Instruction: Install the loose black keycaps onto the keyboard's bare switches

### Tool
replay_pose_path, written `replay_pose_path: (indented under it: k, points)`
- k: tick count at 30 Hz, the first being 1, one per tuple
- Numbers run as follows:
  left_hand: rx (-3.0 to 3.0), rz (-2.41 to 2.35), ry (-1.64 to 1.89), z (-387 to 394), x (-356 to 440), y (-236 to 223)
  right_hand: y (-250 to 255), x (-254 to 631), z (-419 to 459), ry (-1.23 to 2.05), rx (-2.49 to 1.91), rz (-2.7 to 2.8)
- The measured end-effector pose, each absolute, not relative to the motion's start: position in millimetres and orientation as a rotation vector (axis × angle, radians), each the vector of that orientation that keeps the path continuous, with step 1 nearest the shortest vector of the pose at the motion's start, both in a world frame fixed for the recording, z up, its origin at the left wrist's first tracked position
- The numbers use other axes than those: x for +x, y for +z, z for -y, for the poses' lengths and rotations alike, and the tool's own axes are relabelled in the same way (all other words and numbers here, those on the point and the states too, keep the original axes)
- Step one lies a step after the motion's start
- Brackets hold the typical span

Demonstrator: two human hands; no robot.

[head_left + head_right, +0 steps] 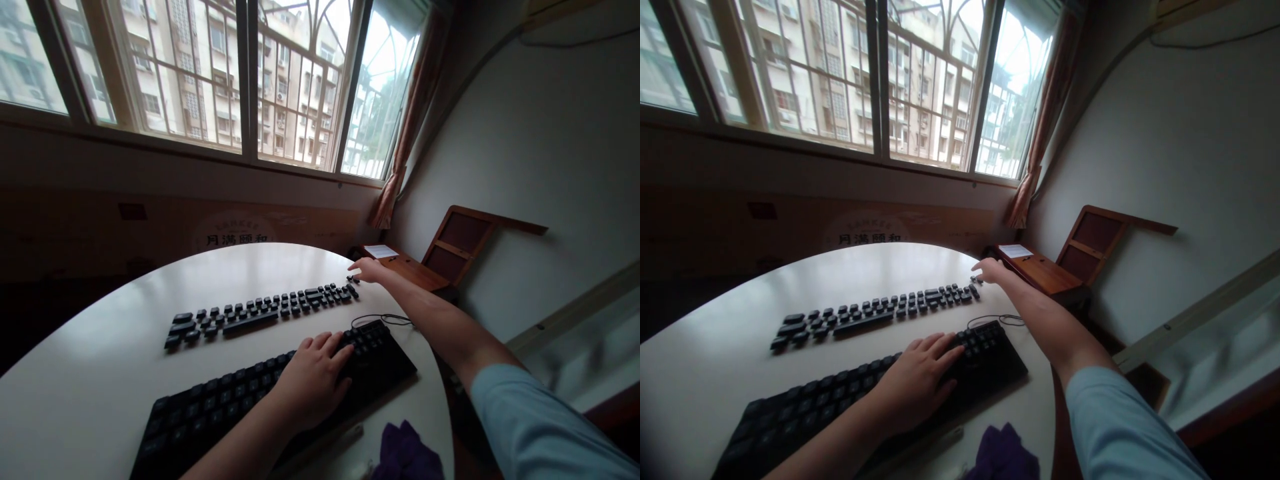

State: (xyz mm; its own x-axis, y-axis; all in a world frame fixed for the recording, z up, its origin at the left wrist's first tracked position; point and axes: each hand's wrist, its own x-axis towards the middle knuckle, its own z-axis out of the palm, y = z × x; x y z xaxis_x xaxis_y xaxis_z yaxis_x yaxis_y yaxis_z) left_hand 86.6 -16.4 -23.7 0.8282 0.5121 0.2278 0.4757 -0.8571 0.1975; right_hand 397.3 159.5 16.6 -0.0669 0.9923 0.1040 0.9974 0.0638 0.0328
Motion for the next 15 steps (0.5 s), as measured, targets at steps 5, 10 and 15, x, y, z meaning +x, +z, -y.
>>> replay_pose_path:
  k: [5, 10, 15]
  points:
    - [2.876, -0.773, 0.432, 15, 87, -29, 6, 399, -175, -0.023, -2.187, 2.286]
    - [2.874, -0.772, 0.437, 15, 87, -30, -1, 397, -178, 0.003, -2.178, 2.267]
    - [2.869, -0.778, 0.421, 16, 87, -27, 7, 387, -171, -0.067, -2.008, 2.204]
